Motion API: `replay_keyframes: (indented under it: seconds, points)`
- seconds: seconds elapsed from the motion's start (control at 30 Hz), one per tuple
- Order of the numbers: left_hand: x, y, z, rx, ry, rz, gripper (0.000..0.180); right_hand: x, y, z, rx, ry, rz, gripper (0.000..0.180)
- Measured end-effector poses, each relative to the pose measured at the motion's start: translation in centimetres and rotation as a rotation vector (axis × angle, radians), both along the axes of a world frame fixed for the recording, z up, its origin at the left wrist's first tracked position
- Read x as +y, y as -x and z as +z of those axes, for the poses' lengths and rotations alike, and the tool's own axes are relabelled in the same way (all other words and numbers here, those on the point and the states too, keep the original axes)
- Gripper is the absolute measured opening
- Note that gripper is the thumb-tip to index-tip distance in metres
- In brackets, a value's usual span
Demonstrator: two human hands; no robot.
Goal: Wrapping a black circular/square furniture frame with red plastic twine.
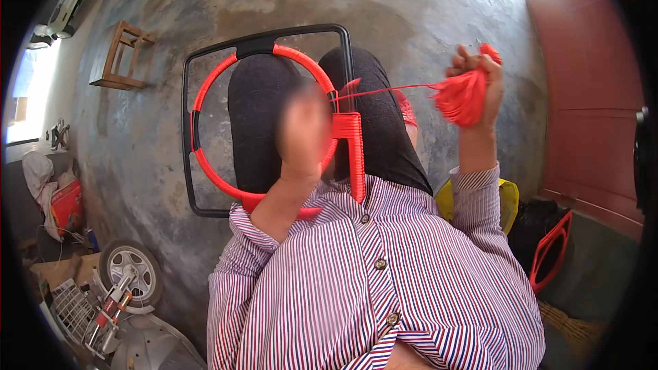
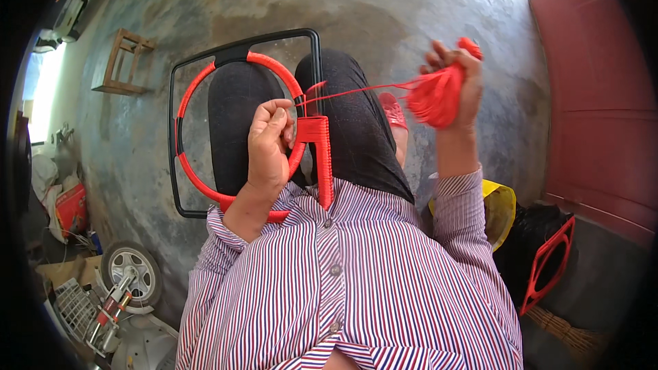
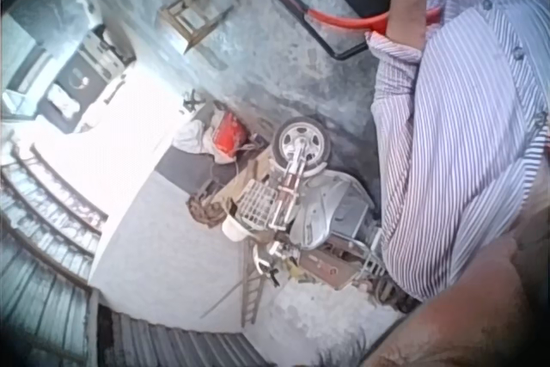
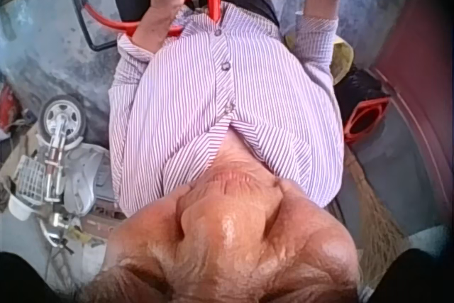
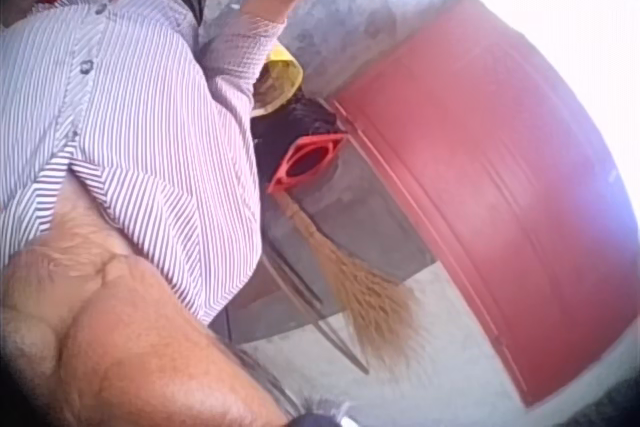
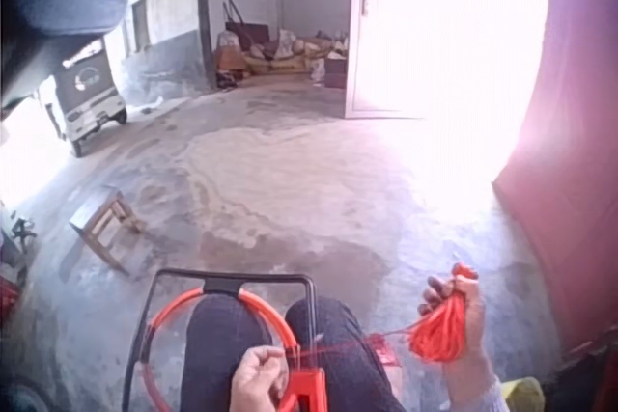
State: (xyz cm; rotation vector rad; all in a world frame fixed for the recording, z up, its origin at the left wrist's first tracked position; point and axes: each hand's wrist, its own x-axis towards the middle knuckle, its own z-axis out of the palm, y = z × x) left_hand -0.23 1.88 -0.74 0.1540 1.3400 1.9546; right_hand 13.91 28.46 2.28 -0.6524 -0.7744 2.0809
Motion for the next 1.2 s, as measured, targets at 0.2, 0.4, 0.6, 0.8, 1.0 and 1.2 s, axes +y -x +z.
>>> replay_keyframes:
  seconds: [0.2, 0.4, 0.6, 0.8, 1.0, 1.2]
  points:
    - [0.9, 0.1, 1.1, -0.240, 0.017, -0.028, 0.035, 0.4, -1.3, -2.2, -0.165, -0.100, 0.134, 0.014]
    - [0.8, 0.3, 0.8, -0.328, -0.098, -0.134, 0.038, -8.1, 2.4, -2.6, -0.528, -0.419, 0.787, 0.020]
    - [-0.1, 0.8, -0.3, -0.382, -0.143, -0.195, 0.032, -6.1, 1.5, -3.2, -0.519, -0.365, 0.687, 0.012]
    - [0.2, 0.9, -0.3, -0.436, -0.092, -0.257, 0.034, -7.0, 0.3, -3.7, -0.343, 0.012, 0.453, 0.017]
    - [0.5, 0.6, 0.6, -0.479, -0.024, -0.327, 0.034, -8.3, 1.4, -4.2, 0.175, 0.320, 0.433, 0.023]
    - [0.7, 0.7, 0.7, -0.471, 0.032, -0.337, 0.031, -7.3, 0.8, -5.0, -0.019, 0.124, 0.526, 0.020]
